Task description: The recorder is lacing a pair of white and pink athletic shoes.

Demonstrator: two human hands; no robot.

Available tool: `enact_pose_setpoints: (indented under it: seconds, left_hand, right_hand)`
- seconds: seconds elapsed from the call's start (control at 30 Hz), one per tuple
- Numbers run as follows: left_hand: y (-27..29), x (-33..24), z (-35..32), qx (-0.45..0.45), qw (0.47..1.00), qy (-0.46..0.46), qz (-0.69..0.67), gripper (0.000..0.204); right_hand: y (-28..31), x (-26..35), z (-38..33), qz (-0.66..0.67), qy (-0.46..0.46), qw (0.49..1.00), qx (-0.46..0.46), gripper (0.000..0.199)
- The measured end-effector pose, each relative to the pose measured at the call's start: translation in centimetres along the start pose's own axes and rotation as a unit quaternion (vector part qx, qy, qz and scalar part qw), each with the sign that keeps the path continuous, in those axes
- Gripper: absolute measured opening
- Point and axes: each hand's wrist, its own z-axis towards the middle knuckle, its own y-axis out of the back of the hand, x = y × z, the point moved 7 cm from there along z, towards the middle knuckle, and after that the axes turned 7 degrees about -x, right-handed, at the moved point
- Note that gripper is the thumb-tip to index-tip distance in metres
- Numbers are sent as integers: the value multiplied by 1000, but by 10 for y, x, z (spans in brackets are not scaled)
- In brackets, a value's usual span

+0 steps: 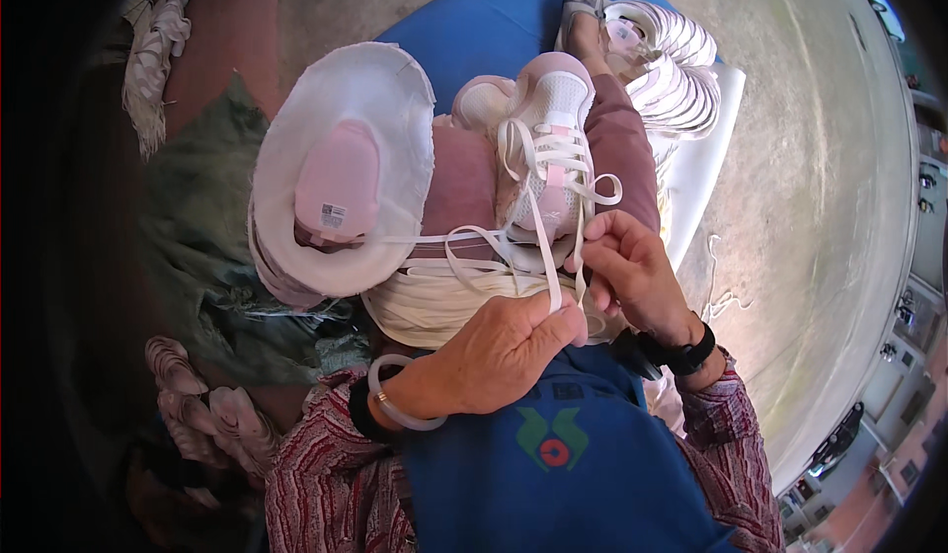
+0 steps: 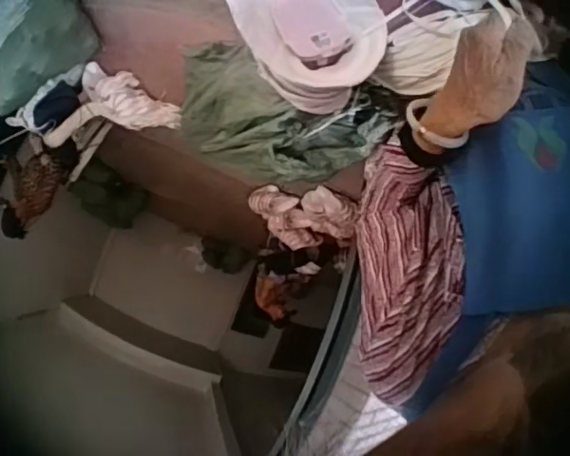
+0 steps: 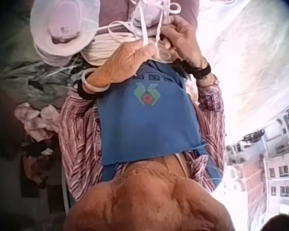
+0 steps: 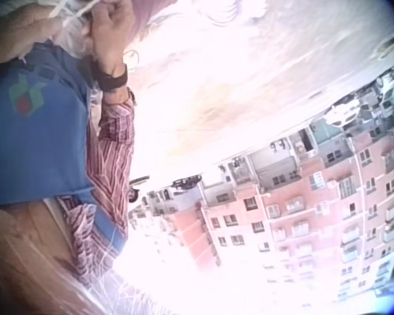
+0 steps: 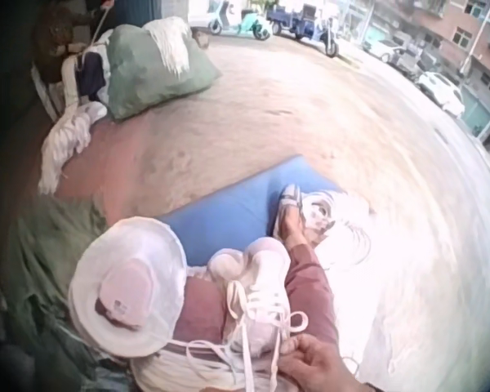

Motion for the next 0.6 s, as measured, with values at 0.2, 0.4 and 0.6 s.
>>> enact_pose_setpoints:
  seconds: [0.2,0.4,0.6]
  left_hand:
    - [-29,7,-2,147,977,93,-120,41]
    - [-19,4,1,116,989,83,-41,42]
    - [18,24,-16,40,993,111,9,44]
  right_hand:
    - [-37,2,-2,10,-31,996,78,37]
    - [-43,-3,7,118,-64,985,105,29]
    - [-14,4,2,-8,4,995,102,20]
